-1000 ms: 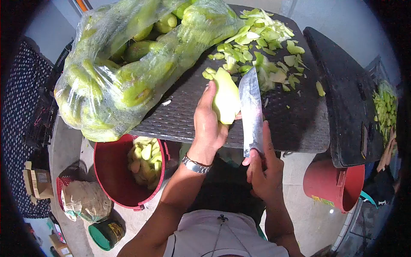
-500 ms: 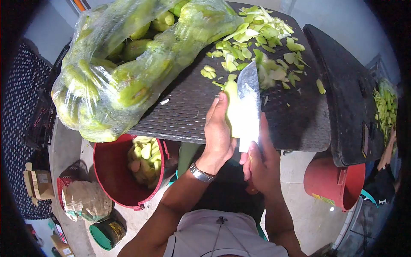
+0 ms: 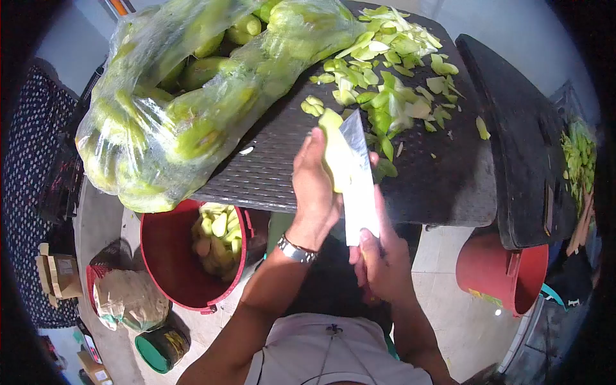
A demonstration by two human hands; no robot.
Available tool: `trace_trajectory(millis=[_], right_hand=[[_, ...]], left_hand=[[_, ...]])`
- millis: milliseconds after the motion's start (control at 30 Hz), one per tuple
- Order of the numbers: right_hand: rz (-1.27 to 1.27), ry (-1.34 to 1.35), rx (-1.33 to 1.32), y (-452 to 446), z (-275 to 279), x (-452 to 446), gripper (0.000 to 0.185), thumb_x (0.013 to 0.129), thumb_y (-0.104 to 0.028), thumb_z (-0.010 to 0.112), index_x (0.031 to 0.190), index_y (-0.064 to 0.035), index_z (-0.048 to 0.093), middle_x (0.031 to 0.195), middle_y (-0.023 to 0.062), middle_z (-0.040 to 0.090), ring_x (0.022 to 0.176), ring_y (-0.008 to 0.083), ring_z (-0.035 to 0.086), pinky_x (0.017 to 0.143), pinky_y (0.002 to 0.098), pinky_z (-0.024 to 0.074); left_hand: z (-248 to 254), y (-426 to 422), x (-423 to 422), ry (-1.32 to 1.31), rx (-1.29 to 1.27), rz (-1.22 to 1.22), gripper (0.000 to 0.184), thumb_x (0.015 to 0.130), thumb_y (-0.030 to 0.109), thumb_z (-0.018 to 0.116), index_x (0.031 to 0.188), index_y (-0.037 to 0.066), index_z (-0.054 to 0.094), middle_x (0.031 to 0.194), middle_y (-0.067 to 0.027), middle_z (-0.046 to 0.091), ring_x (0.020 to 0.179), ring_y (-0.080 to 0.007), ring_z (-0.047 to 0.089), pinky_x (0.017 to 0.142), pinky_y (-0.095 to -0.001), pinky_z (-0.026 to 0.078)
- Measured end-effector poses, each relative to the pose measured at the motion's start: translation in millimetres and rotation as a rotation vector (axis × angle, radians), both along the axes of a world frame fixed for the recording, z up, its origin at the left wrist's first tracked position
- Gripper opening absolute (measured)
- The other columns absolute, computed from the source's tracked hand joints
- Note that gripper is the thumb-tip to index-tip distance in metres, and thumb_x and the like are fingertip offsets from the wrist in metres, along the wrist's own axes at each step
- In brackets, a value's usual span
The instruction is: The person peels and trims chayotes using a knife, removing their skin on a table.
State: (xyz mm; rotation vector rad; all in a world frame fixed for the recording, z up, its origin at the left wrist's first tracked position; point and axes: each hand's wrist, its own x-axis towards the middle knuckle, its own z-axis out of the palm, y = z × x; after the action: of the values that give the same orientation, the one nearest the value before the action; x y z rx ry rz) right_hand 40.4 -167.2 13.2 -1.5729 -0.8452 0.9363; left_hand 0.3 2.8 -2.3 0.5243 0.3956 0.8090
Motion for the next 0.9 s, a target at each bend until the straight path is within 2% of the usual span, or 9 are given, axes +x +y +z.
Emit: trace_trajectory(millis=[233,367,467,567,600,700,733,833,900], right_hand=[[0.014,0.095,-0.046,6.3,9.1,15.2,0.067,0.104,-0.007,0.048,0.166,-0.0144,0.025,0.068,0.0042,0.061,0.051,0.0084,0.054,0.05,0.0272,0.0469],[0.011,0.133,-0.093,1.8,27.5,14.0,0.065,0.102,-0.007,0.051,0.163,-0.0151,0.033,0.07,0.0041,0.061,0.051,0.0073,0.053,0.049,0.0255,0.0448],[0.018,0.206,-0.168,-13.3,42.0,16.3,0.063,0.101,-0.007,0.052,0.162,-0.0153,0.038,0.074,0.0046,0.061,0.052,0.0074,0.052,0.049,0.0243,0.0435],[-0.058,0.246,-0.08,-38.1,34.9,22.7,0.059,0.104,-0.016,0.056,0.16,-0.0103,0.039,0.076,0.0039,0.061,0.054,0.0076,0.05,0.05,0.0238,0.0433],[-0.077,0.245,-0.048,-41.0,40.9,22.9,0.055,0.106,-0.022,0.056,0.158,-0.0071,0.043,0.081,0.0038,0.061,0.06,0.0068,0.052,0.053,0.0234,0.0434],[0.03,0.015,0.082,-39.8,22.0,29.6,0.053,0.106,-0.025,0.057,0.154,-0.0052,0.049,0.085,0.0053,0.06,0.07,0.0092,0.057,0.059,0.0254,0.0446],[0.044,-0.217,0.038,-34.0,18.5,30.7,0.05,0.101,-0.02,0.064,0.149,-0.0087,0.057,0.089,0.0078,0.06,0.079,0.0143,0.06,0.067,0.0288,0.0479],[0.075,-0.549,0.109,-20.4,19.0,23.5,0.051,0.095,-0.014,0.07,0.145,-0.0141,0.062,0.088,0.0101,0.061,0.081,0.0195,0.061,0.073,0.0314,0.0508],[0.051,-0.577,0.133,-16.8,14.1,18.2,0.05,0.092,-0.01,0.072,0.141,-0.0158,0.066,0.088,0.0101,0.062,0.076,0.0201,0.06,0.071,0.0312,0.0502]], left_hand=[[4.1,-7.7,-0.1,0.137,0.069,0.051,0.045,0.113,0.038,0.035,0.118,-0.002,0.055,0.092,-0.0184,0.069,0.079,-0.0314,0.073,0.07,-0.0405,0.061],[3.2,-1.2,-1.1,0.089,0.102,0.063,0.046,0.112,0.039,0.037,0.116,-0.003,0.056,0.093,-0.0184,0.069,0.081,-0.0324,0.073,0.077,-0.0451,0.061],[-10.5,28.6,2.7,0.125,0.018,0.259,0.045,0.112,0.039,0.039,0.119,-0.002,0.057,0.098,-0.0175,0.069,0.086,-0.0325,0.073,0.08,-0.0451,0.061],[5.9,45.0,-17.3,-0.215,-0.01,0.066,0.052,0.109,0.047,0.041,0.129,0.002,0.057,0.115,-0.0193,0.068,0.107,-0.0378,0.067,0.094,-0.0526,0.057],[10.5,45.5,-20.0,-0.347,-0.05,0.005,0.054,0.108,0.05,0.041,0.132,0.004,0.056,0.129,-0.0209,0.063,0.119,-0.0409,0.061,0.102,-0.0599,0.051],[5.6,44.4,-17.1,-0.547,-0.131,-0.166,0.05,0.108,0.044,0.041,0.145,0.012,0.052,0.143,-0.0203,0.056,0.132,-0.0423,0.052,0.113,-0.0703,0.034],[-2.9,46.2,-11.9,-0.63,-0.138,-0.251,0.049,0.109,0.042,0.041,0.148,0.015,0.05,0.143,-0.0186,0.056,0.133,-0.0417,0.051,0.116,-0.0706,0.032],[-12.6,40.0,-1.9,-0.727,-0.238,-0.368,0.051,0.108,0.042,0.045,0.152,0.017,0.046,0.13,-0.0145,0.06,0.132,-0.039,0.052,0.117,-0.0665,0.033],[-15.0,34.7,4.0,-0.762,-0.174,-0.395,0.057,0.107,0.049,0.045,0.152,0.012,0.043,0.122,-0.0148,0.061,0.128,-0.0389,0.055,0.113,-0.0641,0.04]])
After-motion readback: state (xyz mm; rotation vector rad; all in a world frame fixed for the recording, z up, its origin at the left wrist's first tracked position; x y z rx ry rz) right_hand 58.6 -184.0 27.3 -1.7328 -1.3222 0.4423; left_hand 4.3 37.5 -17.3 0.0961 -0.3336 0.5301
